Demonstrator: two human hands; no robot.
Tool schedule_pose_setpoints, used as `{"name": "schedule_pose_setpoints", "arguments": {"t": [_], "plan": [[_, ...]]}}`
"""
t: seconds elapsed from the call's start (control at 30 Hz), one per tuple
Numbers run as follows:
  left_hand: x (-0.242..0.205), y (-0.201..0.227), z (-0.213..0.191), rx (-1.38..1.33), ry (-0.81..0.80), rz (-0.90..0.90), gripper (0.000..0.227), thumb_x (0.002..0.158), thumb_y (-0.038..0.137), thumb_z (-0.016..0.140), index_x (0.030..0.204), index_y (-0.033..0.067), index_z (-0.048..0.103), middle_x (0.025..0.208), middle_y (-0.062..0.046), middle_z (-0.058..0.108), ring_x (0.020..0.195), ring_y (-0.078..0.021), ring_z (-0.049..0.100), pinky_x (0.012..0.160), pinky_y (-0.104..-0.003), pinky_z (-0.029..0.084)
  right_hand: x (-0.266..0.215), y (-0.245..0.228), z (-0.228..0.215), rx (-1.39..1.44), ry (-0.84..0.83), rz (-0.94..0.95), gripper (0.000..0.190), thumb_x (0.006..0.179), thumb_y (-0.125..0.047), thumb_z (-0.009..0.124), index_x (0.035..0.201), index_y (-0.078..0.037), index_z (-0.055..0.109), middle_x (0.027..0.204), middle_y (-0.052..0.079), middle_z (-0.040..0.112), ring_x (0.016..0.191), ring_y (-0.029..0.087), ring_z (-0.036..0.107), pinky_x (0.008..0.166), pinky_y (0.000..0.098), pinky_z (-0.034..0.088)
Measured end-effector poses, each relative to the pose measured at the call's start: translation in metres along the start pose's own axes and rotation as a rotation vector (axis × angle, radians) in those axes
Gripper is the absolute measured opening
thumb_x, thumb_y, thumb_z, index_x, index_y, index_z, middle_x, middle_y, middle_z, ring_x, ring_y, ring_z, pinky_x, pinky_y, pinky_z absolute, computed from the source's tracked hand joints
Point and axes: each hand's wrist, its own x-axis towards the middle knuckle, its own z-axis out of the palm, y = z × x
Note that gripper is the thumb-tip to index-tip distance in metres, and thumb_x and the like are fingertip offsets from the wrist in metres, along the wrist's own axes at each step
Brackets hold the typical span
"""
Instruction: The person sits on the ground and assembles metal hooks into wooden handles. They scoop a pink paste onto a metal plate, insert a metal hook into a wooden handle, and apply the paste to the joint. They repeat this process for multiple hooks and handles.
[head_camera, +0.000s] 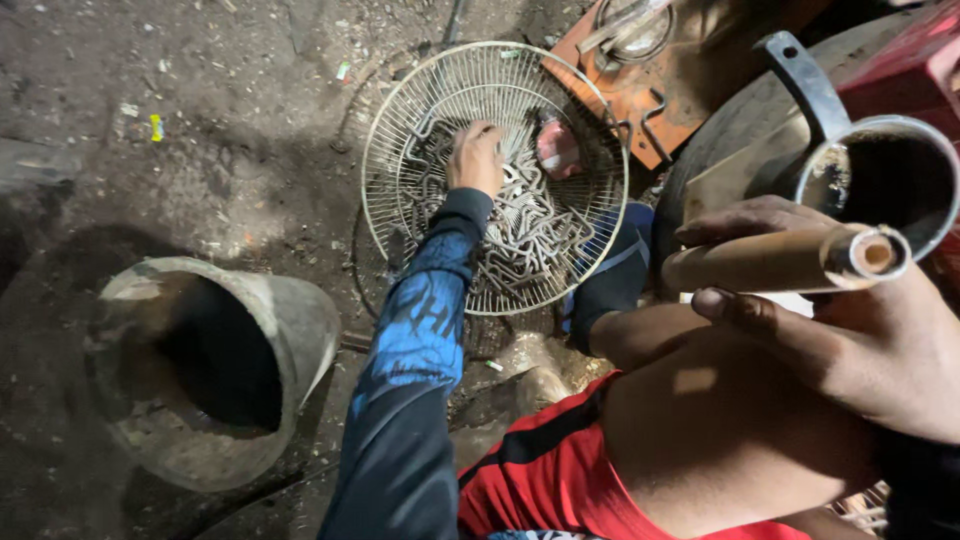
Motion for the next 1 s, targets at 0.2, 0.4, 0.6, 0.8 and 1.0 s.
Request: {"name": "schedule_pose_setpoints", "arguments": {"t": [0.2, 0.4, 0.6, 0.8, 1.0], "plan": [[0.005, 0.006, 0.003, 0.316, 0.018, 0.045, 0.012, 0.085, 0.006, 0.073, 0.094, 0.0127, 0.076, 0.118, -0.007, 0.067, 0.114, -0.0311, 0.061, 0.094, -0.043, 0.054, -0.003, -0.001, 0.001, -0.018, 0.012, -0.049, 0.041, 0.087, 0.0, 0.066, 0.129, -0.002, 0.065, 0.132, 0.009, 0.069, 0.117, 0.018, 0.071, 0.095, 0.0312, 0.058], [-0.013, 0.012, -0.057, 0.155, -0.116, -0.022, 0.009, 0.079, 0.017, 0.079, 0.084, 0.0104, 0.077, 0.087, -0.018, 0.069, 0.081, -0.0396, 0.068, 0.073, -0.05, 0.053, -0.01, 0.002, -0.005, 0.026, 0.055, 0.026, 0.043, 0.086, -0.002, 0.067, 0.128, -0.002, 0.066, 0.121, 0.009, 0.075, 0.112, 0.017, 0.073, 0.094, 0.032, 0.058], [-0.044, 0.035, -0.132, 0.185, 0.058, 0.098, 0.005, 0.084, 0.007, 0.074, 0.088, 0.0046, 0.076, 0.087, -0.019, 0.071, 0.078, -0.0364, 0.07, 0.075, -0.047, 0.055, -0.015, 0.001, -0.001, 0.016, 0.1, 0.034, 0.042, 0.086, -0.002, 0.071, 0.128, -0.003, 0.069, 0.121, 0.008, 0.076, 0.11, 0.016, 0.074, 0.092, 0.0316, 0.059], [-0.047, 0.093, -0.202, -0.029, -0.033, 0.143, 0.01, 0.086, 0.009, 0.074, 0.094, 0.0039, 0.077, 0.088, -0.016, 0.075, 0.079, -0.0315, 0.074, 0.073, -0.041, 0.057, -0.018, -0.003, 0.003, -0.076, 0.218, -0.196, 0.028, 0.086, 0.0, 0.07, 0.114, -0.003, 0.068, 0.123, 0.011, 0.069, 0.115, 0.019, 0.066, 0.099, 0.0337, 0.052], [-0.057, 0.22, -0.278, -0.449, -0.069, 0.275, 0.012, 0.096, 0.008, 0.065, 0.102, 0.0009, 0.073, 0.092, -0.015, 0.074, 0.083, -0.0298, 0.075, 0.074, -0.039, 0.056, -0.035, -0.001, -0.014, -0.832, 0.514, -0.381, 0.064, 0.059, 0.003, 0.071, 0.123, 0.002, 0.064, 0.116, 0.022, 0.063, 0.107, 0.042, 0.06, 0.091, 0.0442, 0.05]]}}
